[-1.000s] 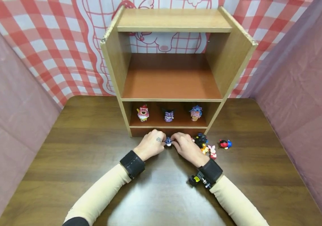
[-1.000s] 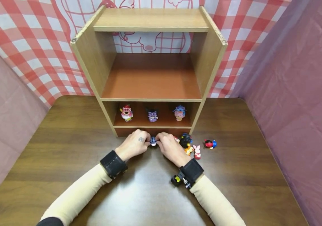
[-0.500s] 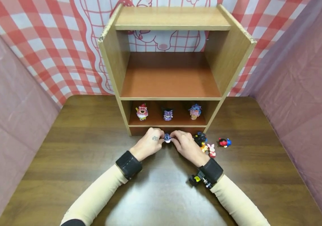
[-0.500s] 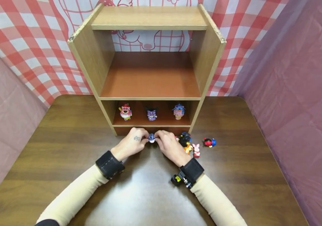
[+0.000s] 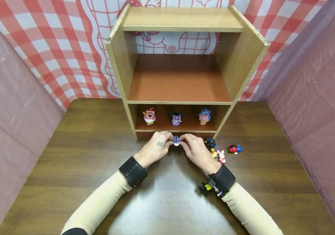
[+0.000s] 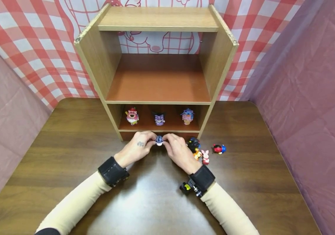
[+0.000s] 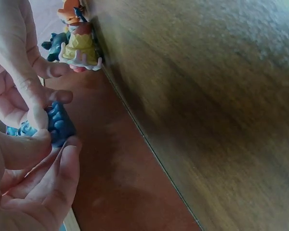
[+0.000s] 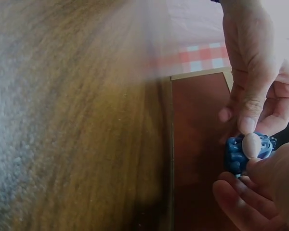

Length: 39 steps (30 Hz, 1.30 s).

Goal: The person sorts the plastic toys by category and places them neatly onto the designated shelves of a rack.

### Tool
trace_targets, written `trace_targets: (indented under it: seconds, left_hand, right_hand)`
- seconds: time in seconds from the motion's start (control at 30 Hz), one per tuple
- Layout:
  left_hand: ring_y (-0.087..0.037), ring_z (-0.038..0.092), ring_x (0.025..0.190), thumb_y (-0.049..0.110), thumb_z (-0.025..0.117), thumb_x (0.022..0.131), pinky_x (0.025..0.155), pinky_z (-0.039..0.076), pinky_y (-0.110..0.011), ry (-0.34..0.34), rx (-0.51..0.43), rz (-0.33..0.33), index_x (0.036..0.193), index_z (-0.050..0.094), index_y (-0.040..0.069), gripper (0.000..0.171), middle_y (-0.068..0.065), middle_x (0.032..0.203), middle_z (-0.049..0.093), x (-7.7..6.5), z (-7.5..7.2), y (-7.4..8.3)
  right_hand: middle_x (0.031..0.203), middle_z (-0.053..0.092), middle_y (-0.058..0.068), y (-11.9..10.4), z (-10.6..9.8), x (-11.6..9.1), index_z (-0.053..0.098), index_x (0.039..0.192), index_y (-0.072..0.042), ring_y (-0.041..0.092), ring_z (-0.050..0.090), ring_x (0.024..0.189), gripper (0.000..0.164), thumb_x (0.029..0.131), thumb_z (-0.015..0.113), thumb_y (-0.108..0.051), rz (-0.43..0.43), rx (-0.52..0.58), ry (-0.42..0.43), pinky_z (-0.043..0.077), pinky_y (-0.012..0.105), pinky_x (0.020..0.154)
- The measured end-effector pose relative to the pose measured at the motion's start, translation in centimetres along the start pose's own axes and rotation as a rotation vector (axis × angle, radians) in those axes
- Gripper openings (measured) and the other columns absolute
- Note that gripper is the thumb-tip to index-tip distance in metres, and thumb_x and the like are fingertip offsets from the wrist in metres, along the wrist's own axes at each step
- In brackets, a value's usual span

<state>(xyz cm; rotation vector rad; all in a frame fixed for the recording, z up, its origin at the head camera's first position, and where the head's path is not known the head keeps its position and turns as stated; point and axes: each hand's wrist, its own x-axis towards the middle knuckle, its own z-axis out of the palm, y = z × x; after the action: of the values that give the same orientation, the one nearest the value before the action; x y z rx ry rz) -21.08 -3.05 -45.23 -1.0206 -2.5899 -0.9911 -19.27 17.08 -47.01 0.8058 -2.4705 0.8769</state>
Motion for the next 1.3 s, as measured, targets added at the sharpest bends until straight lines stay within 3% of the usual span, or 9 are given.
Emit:
trace_targets:
  seconds: [0.27, 1.0, 1.3]
  left_hand:
    - [-0.017, 0.069, 0.085, -0.003, 0.070, 0.091, 0.076, 0.058, -0.030, 0.067, -0.026, 0.026, 0.092, 0.069, 0.004, 0.008, -0.006, 0.093, 0.073, 0.2, -0.5, 0.4]
    - [-0.018, 0.073, 0.093, -0.002, 0.070, 0.092, 0.083, 0.059, -0.027, 0.160, -0.059, 0.066, 0.098, 0.074, 0.003, 0.008, -0.007, 0.098, 0.076, 0.4, -1.5, 0.7]
    - [-0.019, 0.073, 0.091, -0.002, 0.070, 0.092, 0.081, 0.059, -0.028, 0.211, -0.068, 0.132, 0.097, 0.072, 0.002, 0.007, -0.009, 0.097, 0.075, 0.6, -1.6, 0.7]
  right_hand:
    - [0.096, 0.072, 0.010, -0.5, -0.8, 0.5, 0.067, 0.101, -0.003, 0.023, 0.071, 0.086, 0.008, 0.093, 0.070, -0.001, -0.015, 0.001, 0.036, 0.058, 0.040, 0.076]
    - [0.096, 0.072, 0.007, -1.1, -1.7, 1.4, 0.068, 0.104, -0.004, 0.022, 0.071, 0.086, 0.012, 0.093, 0.070, -0.001, -0.079, 0.006, 0.094, 0.056, 0.040, 0.075]
    - [0.098, 0.072, 0.006, -1.1, -2.0, 1.6, 0.068, 0.106, -0.004, 0.021, 0.070, 0.088, 0.012, 0.094, 0.069, -0.003, -0.078, 0.008, 0.105, 0.056, 0.039, 0.076]
